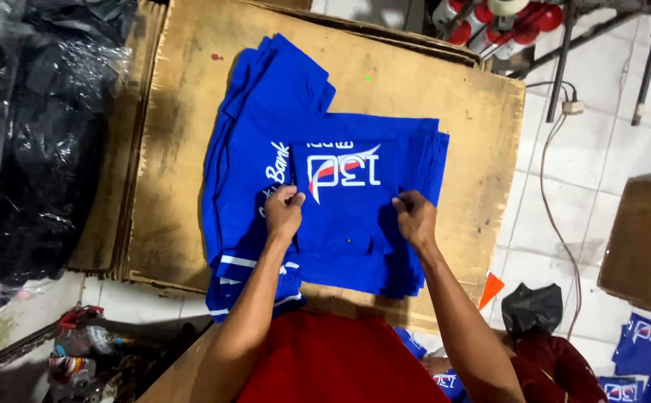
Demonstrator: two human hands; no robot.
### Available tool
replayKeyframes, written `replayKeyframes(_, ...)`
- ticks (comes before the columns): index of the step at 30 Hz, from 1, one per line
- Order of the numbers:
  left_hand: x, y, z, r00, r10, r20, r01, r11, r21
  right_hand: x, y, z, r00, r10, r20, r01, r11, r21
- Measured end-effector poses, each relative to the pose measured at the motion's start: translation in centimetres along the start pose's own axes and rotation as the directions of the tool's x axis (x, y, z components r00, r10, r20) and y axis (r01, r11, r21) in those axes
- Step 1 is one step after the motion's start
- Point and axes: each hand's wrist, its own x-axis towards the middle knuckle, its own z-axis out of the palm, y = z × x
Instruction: The person folds a stack of blue t-shirts on a wooden table, aligning edges and smoothing creases. The person then places a folded shirt into a clear plastic bag and sets it aside. The person repeats the folding process for additional shirts.
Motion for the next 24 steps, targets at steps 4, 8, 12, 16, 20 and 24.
replayKeyframes(4, -1.1, 2.1, 0.2, 0.994, -0.011, -0.113, 0.010, 1.000, -0.007, 1.3, 0.1, -0.4, 0.997, 0.060, 0.039, -0.059, 0.998, -0.037)
replayKeyframes(8, 1.5, 4.7, 0.0, 0.994, -0.064, -0.089, 0.062, 0.998, -0.017, 5.7, -4.2, -1.1, 0.998, 0.051, 0.024, -0.056, 0.948, 0.315)
replayKeyframes(12, 5.2, 7.3, 1.3, 0.992, 0.006, -0.123, -0.014, 0.998, -0.063, 12.7, -3.0, 3.2, 0.995, 0.102, -0.009, -0.079, 0.822, 0.563)
replayKeyframes(16, 7.0, 5.6, 4.8, 0.956, 0.039, -0.291, -0.066, 0.994, -0.083, 12.7, -4.1, 3.8, 0.993, 0.102, -0.061, -0.057, 0.860, 0.508)
replayKeyframes(20, 5.3, 6.4, 4.3, 0.858, 0.340, -0.385, -0.365, 0.931, 0.010, 11.1, -4.9, 3.8, 0.952, 0.003, -0.306, 0.126, 0.908, 0.399)
replayKeyframes(24, 4.8, 7.2, 2.9, 0.760, 0.503, -0.411, -0.504, 0.856, 0.113, 10.1, -5.7, 3.5, 0.915, -0.168, -0.367, 0.259, 0.942, 0.214)
